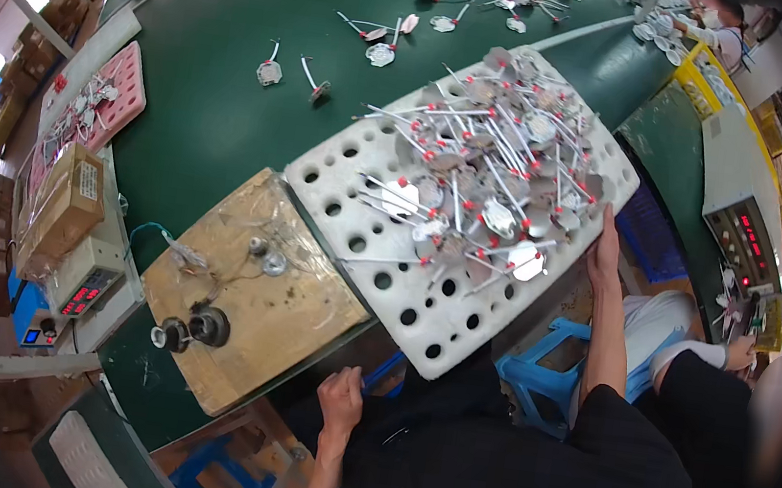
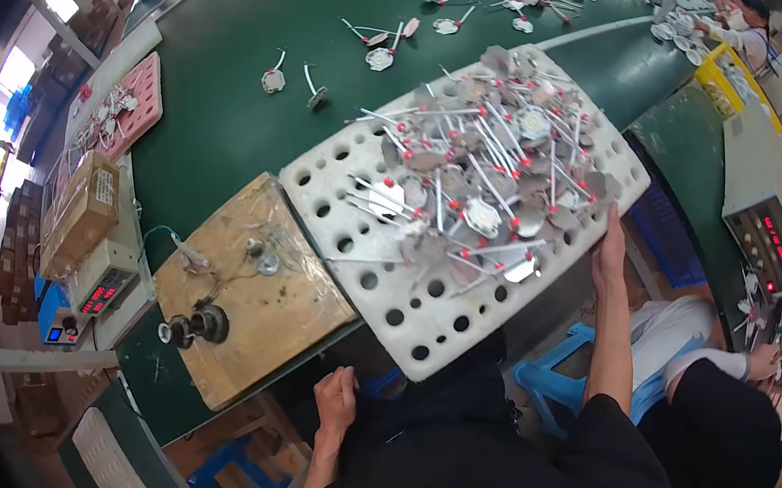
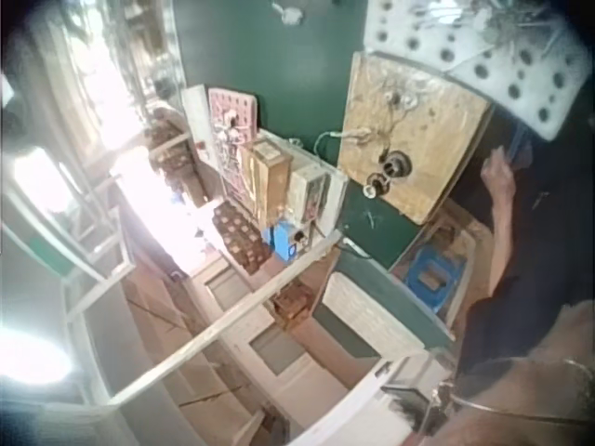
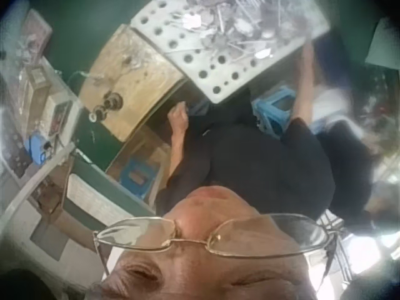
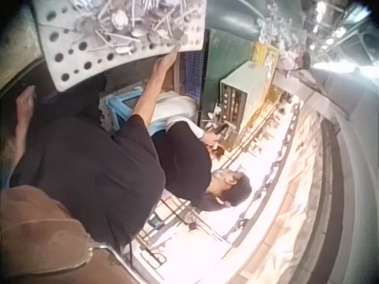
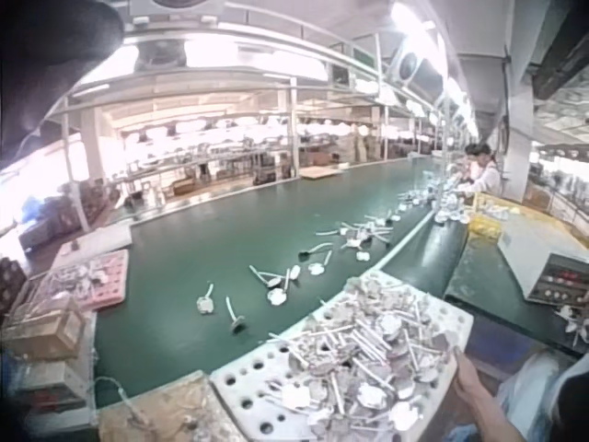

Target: Testing LED bulb components on a rig and placing them into a specialized tray.

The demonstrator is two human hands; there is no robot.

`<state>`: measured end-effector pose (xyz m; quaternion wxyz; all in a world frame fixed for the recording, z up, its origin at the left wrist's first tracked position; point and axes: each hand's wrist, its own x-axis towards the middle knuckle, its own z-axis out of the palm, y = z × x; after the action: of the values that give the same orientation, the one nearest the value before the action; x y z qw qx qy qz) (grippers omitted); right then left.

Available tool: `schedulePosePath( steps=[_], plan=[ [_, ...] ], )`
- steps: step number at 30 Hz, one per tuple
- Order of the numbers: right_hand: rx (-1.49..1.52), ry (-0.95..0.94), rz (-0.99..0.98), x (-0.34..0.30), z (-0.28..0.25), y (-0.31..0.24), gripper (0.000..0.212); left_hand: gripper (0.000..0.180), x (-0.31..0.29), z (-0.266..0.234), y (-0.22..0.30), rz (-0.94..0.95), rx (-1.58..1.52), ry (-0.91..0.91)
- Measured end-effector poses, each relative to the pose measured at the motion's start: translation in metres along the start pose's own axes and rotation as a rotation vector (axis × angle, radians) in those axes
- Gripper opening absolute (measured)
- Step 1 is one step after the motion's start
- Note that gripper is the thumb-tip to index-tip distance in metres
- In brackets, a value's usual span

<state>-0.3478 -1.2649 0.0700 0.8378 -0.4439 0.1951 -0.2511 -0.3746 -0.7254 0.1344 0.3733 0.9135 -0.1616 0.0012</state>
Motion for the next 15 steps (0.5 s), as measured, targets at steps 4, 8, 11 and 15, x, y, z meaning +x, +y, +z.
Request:
schedulePosePath(
  steps=[4, 8, 11, 15],
  plan=[
    [-0.417, 0.505, -0.037, -0.032, 0.029, -0.031, 0.062, 0.03, -0.036, -0.007, 0.011, -0.001, -0.05, 0.056],
    [-0.595, 0.451, -0.64, -0.078, 0.057, -0.074, 0.049, 0.032, -0.051, -0.034, 0.045, -0.13, -0.151, 0.036],
    [-0.609, 0.213, -0.704, -0.107, 0.096, -0.091, 0.033, 0.022, -0.021, -0.056, 0.073, 0.13, -0.124, 0.149],
    [-0.825, -0.194, -0.594, -0.144, 0.151, -0.091, 0.021, 0.011, 0.059, -0.071, 0.103, 0.407, 0.086, 0.278]
  ],
)
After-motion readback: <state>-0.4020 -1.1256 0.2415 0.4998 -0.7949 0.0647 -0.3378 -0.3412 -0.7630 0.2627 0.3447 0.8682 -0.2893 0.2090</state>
